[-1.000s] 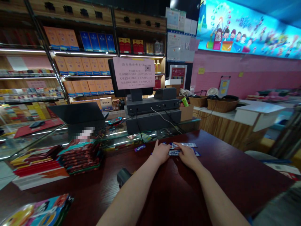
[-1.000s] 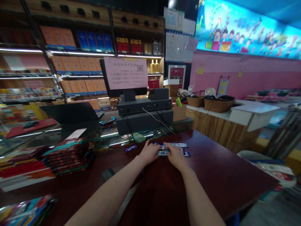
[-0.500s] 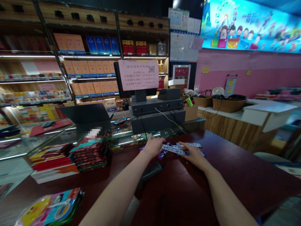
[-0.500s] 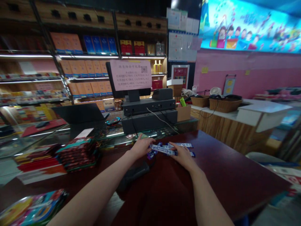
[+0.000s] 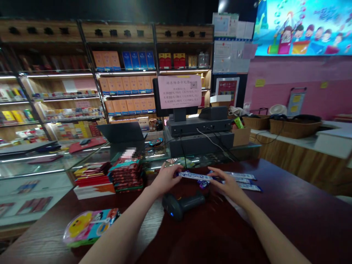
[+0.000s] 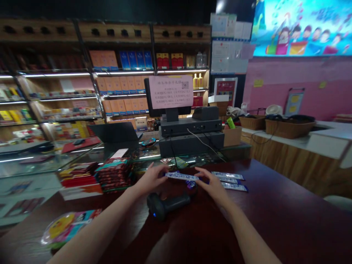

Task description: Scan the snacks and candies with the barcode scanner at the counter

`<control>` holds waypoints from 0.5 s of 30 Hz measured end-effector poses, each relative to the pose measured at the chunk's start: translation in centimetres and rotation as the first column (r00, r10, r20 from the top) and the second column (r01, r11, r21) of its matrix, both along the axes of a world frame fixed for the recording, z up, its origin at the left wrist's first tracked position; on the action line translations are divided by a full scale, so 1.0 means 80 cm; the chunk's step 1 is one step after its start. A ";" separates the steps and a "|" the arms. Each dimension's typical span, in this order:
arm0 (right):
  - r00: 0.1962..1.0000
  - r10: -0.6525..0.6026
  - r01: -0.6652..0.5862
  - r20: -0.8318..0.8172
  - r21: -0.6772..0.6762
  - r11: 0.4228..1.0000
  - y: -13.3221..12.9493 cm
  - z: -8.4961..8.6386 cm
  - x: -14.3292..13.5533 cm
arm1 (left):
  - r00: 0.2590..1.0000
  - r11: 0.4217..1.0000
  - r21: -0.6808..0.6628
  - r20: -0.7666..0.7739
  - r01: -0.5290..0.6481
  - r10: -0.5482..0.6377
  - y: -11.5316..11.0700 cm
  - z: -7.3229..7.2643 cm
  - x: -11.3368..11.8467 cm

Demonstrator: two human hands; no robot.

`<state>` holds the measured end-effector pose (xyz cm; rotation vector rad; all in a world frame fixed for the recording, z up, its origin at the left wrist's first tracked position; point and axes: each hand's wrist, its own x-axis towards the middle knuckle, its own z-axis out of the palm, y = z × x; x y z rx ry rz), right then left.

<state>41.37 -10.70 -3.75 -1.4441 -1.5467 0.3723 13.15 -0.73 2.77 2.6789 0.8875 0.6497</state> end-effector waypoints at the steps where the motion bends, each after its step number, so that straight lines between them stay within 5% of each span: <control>1: 0.998 0.031 -0.032 -0.054 -0.013 0.999 0.005 0.004 -0.011 | 0.999 0.999 -0.033 0.028 -0.022 0.023 -0.001 0.000 -0.014; 8: 0.939 0.104 -0.127 -0.326 -0.049 0.991 0.045 0.028 -0.090 | 0.931 0.982 -0.150 0.327 -0.116 0.160 -0.007 -0.022 -0.091; 15: 0.884 0.038 -0.091 -0.467 -0.091 0.992 0.075 0.030 -0.149 | 0.811 0.941 -0.218 0.480 -0.257 0.333 0.003 -0.050 -0.123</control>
